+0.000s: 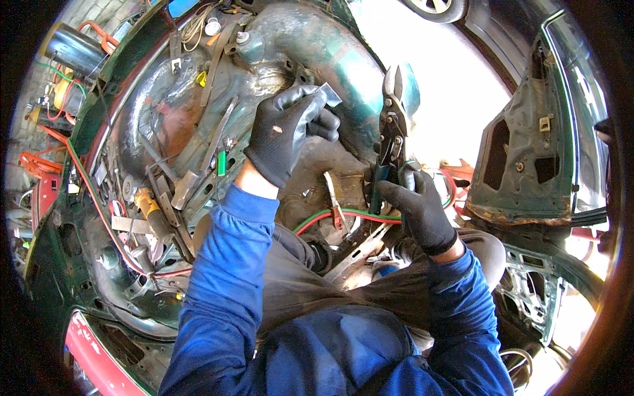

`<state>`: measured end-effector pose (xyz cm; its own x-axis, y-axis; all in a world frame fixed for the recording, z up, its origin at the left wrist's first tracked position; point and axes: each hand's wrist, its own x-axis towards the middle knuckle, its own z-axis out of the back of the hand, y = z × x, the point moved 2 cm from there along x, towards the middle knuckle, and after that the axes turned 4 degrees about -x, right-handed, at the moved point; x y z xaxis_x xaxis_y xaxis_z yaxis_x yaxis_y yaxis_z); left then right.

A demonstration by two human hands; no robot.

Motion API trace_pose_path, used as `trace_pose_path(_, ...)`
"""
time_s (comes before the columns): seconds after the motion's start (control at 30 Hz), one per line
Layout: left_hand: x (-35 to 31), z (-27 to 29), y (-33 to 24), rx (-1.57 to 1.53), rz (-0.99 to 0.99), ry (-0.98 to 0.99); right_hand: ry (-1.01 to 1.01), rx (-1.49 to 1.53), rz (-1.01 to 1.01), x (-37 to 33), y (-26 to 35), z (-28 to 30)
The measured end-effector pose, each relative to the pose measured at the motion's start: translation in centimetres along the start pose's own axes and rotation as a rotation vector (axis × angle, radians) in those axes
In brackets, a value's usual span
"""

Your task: The person uses a welding torch to heat and weld a section of a car's undercarriage frame. They then use a wrench to tighten bolts and pliers to remove a small metal piece from the welded area.

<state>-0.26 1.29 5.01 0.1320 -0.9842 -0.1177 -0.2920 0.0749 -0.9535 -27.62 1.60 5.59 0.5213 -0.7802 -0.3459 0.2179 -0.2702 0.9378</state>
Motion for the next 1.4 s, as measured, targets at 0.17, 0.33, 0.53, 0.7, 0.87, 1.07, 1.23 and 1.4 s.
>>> trace_pose_path(0.17,0.8,-0.2,0.9,-0.204,-0.164,-0.089,0.056,-0.008,-0.028,0.1,-1.0,-0.5)
trace_pose_path(0.33,0.7,-0.6,0.0,-0.189,-0.244,-0.148,0.089,-0.044,-0.057,0.1,-1.0,-1.0)
trace_pose_path(0.53,0.5,-1.3,-0.8,-0.184,-0.307,-0.237,0.112,-0.047,-0.013,0.2,-1.1,-2.1)
trace_pose_path(0.7,0.8,-0.7,0.5,-0.252,-0.187,-0.239,0.141,-0.028,-0.017,0.1,-0.7,-2.7)
trace_pose_path(0.87,0.7,-0.9,1.0,-0.243,-0.132,-0.214,0.144,-0.090,-0.008,0.3,-1.2,-3.1)
trace_pose_path(1.07,0.8,-0.5,1.6,-0.248,-0.115,-0.218,0.105,-0.150,-0.018,0.3,-1.1,-3.5)
trace_pose_path(1.23,0.7,-1.1,1.4,-0.244,-0.146,-0.244,0.112,-0.151,-0.011,0.3,-0.9,-3.5)
trace_pose_path(1.4,0.3,-2.1,1.3,-0.287,-0.158,-0.288,0.091,-0.202,0.052,0.8,-1.2,-3.6)
